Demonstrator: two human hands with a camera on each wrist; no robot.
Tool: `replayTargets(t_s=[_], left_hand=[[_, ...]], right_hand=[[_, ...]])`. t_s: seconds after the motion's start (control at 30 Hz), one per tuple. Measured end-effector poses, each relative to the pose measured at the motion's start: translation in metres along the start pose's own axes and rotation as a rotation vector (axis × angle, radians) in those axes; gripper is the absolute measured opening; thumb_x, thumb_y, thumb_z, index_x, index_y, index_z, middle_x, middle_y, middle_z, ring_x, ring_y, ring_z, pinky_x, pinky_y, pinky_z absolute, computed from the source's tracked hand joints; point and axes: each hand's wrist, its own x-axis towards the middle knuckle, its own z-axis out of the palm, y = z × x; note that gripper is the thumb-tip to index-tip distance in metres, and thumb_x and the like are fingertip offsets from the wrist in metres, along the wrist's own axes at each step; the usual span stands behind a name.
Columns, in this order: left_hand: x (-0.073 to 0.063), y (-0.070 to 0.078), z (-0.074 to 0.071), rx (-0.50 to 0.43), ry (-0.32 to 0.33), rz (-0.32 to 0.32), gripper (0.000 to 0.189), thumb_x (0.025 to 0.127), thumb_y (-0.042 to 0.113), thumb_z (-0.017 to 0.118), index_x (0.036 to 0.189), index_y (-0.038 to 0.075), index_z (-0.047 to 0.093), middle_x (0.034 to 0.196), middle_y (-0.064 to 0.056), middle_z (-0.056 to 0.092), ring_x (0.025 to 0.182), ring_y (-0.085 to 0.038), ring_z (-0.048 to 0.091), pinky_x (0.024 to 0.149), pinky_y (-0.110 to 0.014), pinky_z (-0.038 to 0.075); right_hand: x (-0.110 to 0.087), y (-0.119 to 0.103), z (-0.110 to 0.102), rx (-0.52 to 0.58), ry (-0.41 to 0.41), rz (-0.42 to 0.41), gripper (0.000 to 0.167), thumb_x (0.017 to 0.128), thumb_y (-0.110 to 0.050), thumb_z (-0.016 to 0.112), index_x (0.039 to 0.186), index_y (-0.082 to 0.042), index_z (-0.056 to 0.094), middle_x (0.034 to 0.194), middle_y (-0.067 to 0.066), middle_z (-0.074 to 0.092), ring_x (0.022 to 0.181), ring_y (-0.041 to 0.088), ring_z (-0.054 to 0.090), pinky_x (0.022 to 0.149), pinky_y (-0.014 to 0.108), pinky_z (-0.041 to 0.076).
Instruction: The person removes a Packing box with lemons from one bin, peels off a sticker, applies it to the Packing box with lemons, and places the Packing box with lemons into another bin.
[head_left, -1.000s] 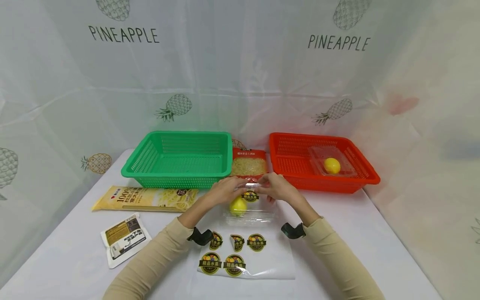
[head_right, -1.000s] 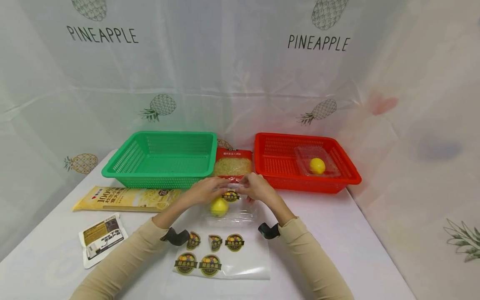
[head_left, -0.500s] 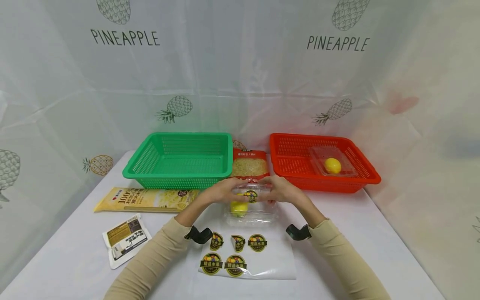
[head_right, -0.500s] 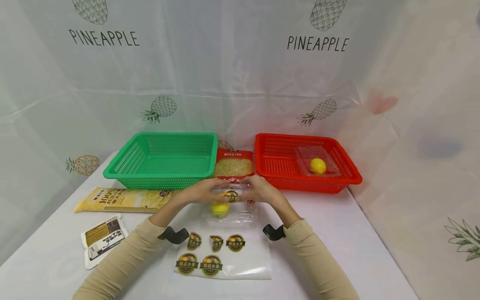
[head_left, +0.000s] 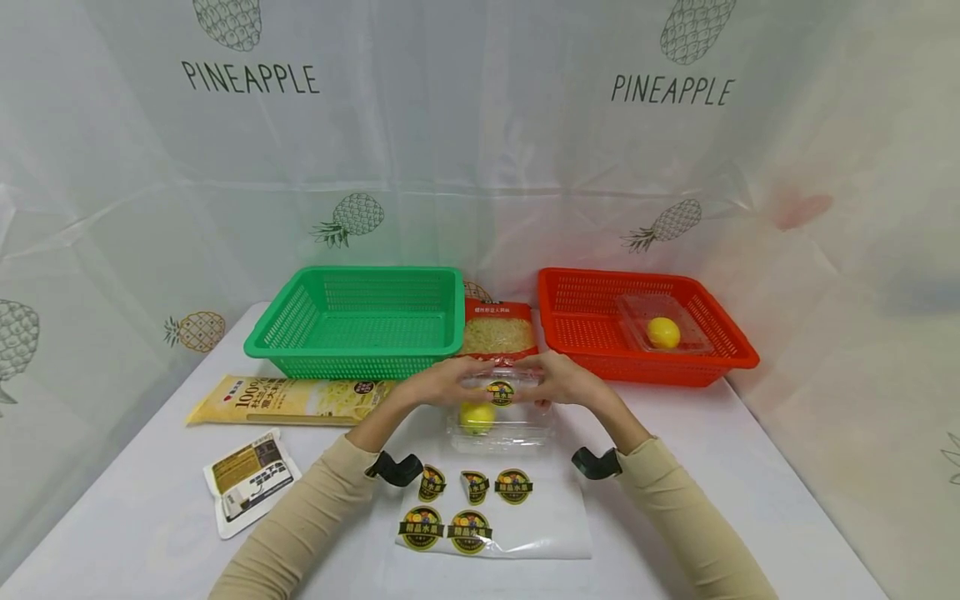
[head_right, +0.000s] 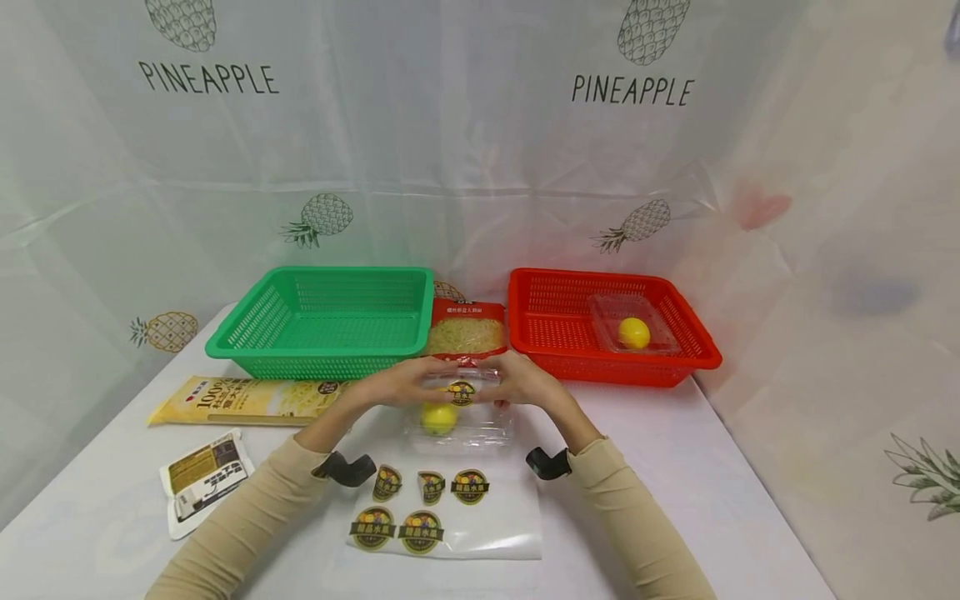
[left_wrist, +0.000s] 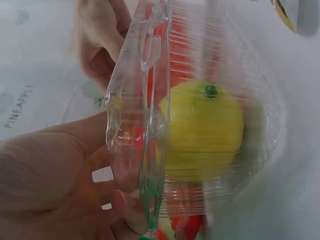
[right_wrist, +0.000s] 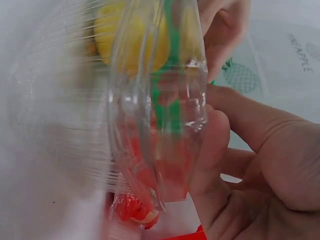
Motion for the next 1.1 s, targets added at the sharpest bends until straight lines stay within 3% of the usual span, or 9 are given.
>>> replayTargets(t_s=[0.23, 0.43, 0.53, 0.77, 1.1], left_hand=[[0.0006, -0.0014, -0.0008, 0.019, 0.045, 0.011, 0.048, 0.101, 0.019, 0.055, 0.142, -0.005, 0.046, 0.142, -0.021, 0.053, 0.131, -0.035, 0.053, 0.109, -0.046, 0.044], [0.0041, 0.0029, 0.0035, 0.072, 0.109, -0.041, 0.046, 0.101, 0.02, 0.054, 0.143, 0.002, 0.049, 0.14, -0.017, 0.057, 0.123, -0.031, 0.06, 0.101, -0.045, 0.049], [0.0035, 0.003, 0.0036, 0.082, 0.109, -0.039, 0.046, 0.101, 0.021, 0.054, 0.142, 0.002, 0.049, 0.14, -0.016, 0.057, 0.125, -0.031, 0.058, 0.102, -0.046, 0.049], [-0.001, 0.0029, -0.0012, -0.058, 0.017, -0.019, 0.05, 0.1, 0.016, 0.055, 0.144, -0.006, 0.042, 0.144, -0.023, 0.05, 0.134, -0.037, 0.049, 0.11, -0.049, 0.042], [-0.0006, -0.001, 0.0002, -0.03, 0.027, -0.013, 0.05, 0.101, 0.019, 0.055, 0.143, -0.006, 0.045, 0.145, -0.022, 0.05, 0.137, -0.036, 0.045, 0.114, -0.046, 0.038]], right_hand=[[0.0014, -0.0001, 0.0004, 0.013, 0.024, -0.014, 0.053, 0.087, -0.021, 0.076, 0.131, 0.003, 0.059, 0.088, 0.016, 0.069, 0.048, 0.013, 0.058, 0.054, 0.031, 0.056], [0.0044, -0.0004, 0.0016, -0.002, 0.08, 0.001, 0.046, 0.087, -0.023, 0.076, 0.125, 0.0, 0.063, 0.106, 0.015, 0.069, 0.049, 0.02, 0.062, 0.05, 0.029, 0.055], [0.0032, -0.0005, 0.001, 0.009, 0.066, 0.001, 0.047, 0.087, -0.023, 0.075, 0.126, 0.0, 0.062, 0.104, 0.015, 0.069, 0.048, 0.019, 0.06, 0.051, 0.031, 0.056], [0.0002, 0.0016, -0.0007, 0.055, 0.006, -0.002, 0.055, 0.086, -0.021, 0.077, 0.133, 0.002, 0.057, 0.086, 0.017, 0.069, 0.048, 0.013, 0.056, 0.055, 0.032, 0.056], [0.0, 0.0025, 0.0005, 0.057, 0.015, -0.002, 0.052, 0.088, -0.02, 0.075, 0.132, 0.001, 0.058, 0.088, 0.026, 0.068, 0.047, 0.012, 0.056, 0.054, 0.029, 0.056]])
